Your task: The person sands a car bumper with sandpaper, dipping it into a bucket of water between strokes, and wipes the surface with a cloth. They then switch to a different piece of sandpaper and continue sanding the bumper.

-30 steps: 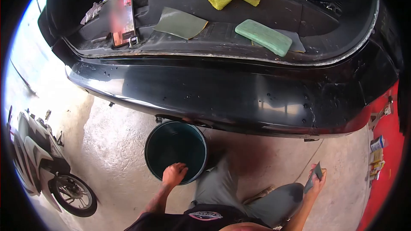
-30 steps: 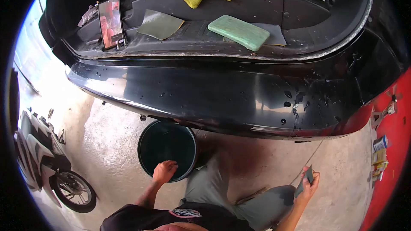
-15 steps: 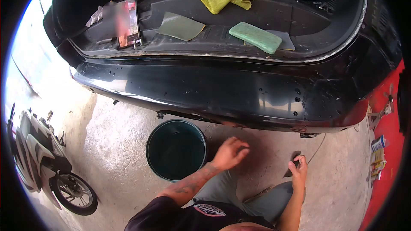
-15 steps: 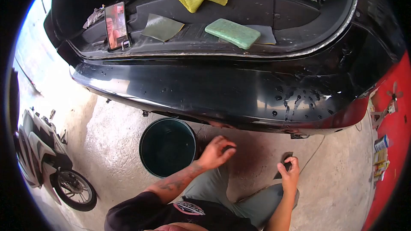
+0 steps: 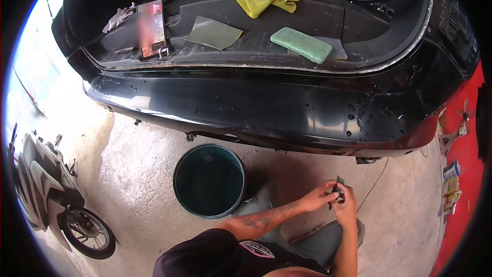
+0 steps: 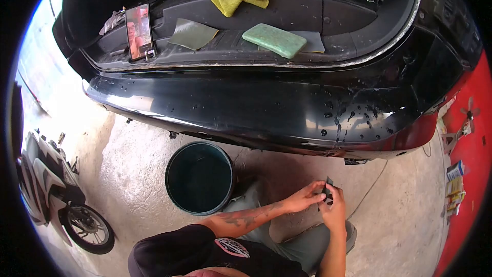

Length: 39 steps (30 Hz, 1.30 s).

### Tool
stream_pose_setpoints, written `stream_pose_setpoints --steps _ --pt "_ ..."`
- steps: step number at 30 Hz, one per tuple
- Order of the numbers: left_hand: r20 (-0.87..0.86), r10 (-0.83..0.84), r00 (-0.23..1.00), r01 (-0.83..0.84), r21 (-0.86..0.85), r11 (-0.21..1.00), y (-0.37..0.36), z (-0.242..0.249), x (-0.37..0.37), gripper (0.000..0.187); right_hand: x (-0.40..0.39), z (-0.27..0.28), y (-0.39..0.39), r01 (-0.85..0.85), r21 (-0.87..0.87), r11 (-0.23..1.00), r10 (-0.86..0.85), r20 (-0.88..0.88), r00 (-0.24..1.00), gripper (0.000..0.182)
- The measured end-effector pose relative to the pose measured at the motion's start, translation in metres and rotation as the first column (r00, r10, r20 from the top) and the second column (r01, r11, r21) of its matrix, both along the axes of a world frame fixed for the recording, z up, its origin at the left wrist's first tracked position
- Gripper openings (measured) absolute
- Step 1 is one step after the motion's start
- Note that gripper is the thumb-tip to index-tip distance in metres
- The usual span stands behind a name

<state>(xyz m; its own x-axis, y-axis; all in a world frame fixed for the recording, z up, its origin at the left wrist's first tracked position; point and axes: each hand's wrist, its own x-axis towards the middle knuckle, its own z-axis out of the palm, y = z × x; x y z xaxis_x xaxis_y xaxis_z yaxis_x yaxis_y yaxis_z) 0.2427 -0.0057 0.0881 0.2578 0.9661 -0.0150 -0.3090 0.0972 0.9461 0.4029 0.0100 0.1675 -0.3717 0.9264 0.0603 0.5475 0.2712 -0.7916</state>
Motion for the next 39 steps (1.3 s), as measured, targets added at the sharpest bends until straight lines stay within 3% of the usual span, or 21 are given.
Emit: stream_pose_setpoints --steps 4,7,10,12,15,17,18,19,22,25,27,29,30,32,33,36,39 --pt "0.071 0.092 0.993 -0.084 -0.108 0.991 0.003 0.004 0.001 0.06 0.003 -0.015 -0.001 -0.101 -0.08 0.992 0.086 -0.165 0.982 0.076" --pt "0.084 0.033 0.996 -0.024 -0.115 0.993 0.008 0.005 -0.014 0.04 -0.001 -0.007 -0.006 -0.121 -0.124 0.985 0.081 -0.287 0.955 0.087" --pt "0.064 0.186 0.98 -0.179 -0.104 0.978 0.011 -0.021 -0.025 0.026 0.002 -0.011 -0.005 -0.167 -0.176 0.97 0.089 -0.384 0.919 0.089" --pt "0.028 0.377 0.926 -0.375 -0.058 0.925 0.007 -0.03 -0.044 0.019 0.01 -0.013 -0.002 -0.139 -0.215 0.967 0.038 -0.416 0.909 0.087" --pt "0.031 0.553 0.833 -0.542 -0.158 0.825 -0.023 0.007 -0.108 0.026 0.024 -0.02 0.004 -0.055 -0.238 0.97 -0.059 -0.447 0.893 0.083" --pt "0.132 0.568 0.812 -0.507 -0.322 0.799 -0.053 0.018 -0.163 0.035 0.028 -0.016 0.007 0.029 -0.219 0.975 -0.119 -0.413 0.903 0.077" --pt "0.064 0.602 0.796 -0.564 -0.28 0.777 -0.069 0.022 -0.187 0.032 0.029 -0.015 0.009 0.046 -0.189 0.981 -0.114 -0.365 0.924 0.075" --pt "0.138 0.621 0.772 -0.602 -0.157 0.783 -0.084 0.027 -0.207 0.031 0.031 -0.015 0.013 0.062 -0.158 0.986 -0.11 -0.318 0.942 0.072" --pt "-0.112 0.711 0.694 -0.719 -0.17 0.674 -0.131 0.015 -0.27 0.034 0.025 -0.014 0.02 0.045 -0.122 0.991 -0.073 -0.231 0.97 0.066" --pt "-0.418 0.717 0.558 -0.781 0.028 0.624 -0.157 -0.034 -0.31 0.018 0.002 0.005 0.03 -0.075 -0.09 0.993 0.071 -0.049 0.996 0.063" --pt "-0.579 0.681 0.448 -0.735 0.196 0.65 -0.171 -0.085 -0.328 0.02 -0.02 0.019 0.038 -0.177 -0.08 0.981 0.185 0.106 0.977 0.061" --pt "-0.915 0.336 0.224 -0.441 0.212 0.872 -0.19 -0.163 -0.353 0.025 -0.04 0.027 0.045 -0.27 -0.091 0.958 0.285 0.242 0.928 0.06" --pt "-0.987 0.157 0.036 -0.286 0.141 0.948 -0.196 -0.182 -0.36 0.028 -0.048 0.027 0.05 -0.275 -0.138 0.951 0.301 0.237 0.924 0.06" --pt "-0.969 -0.236 -0.077 -0.346 -0.197 0.918 -0.189 -0.153 -0.33 0.033 -0.063 0.014 0.061 -0.285 -0.227 0.931 0.335 0.226 0.915 0.06" --pt "-0.898 -0.424 -0.119 -0.39 -0.351 0.852 -0.182 -0.134 -0.309 0.036 -0.064 0.0 0.064 -0.281 -0.222 0.934 0.339 0.299 0.892 0.06" --pt "-0.829 -0.558 -0.044 -0.329 -0.515 0.792 -0.176 -0.11 -0.282 0.043 -0.058 -0.043 0.066 -0.273 -0.229 0.934 0.352 0.475 0.806 0.06" --pt "-0.793 -0.607 -0.049 -0.153 -0.595 0.789 -0.201 -0.227 -0.294 0.051 -0.053 -0.052 0.061 -0.268 -0.277 0.923 0.378 0.519 0.767 0.063"
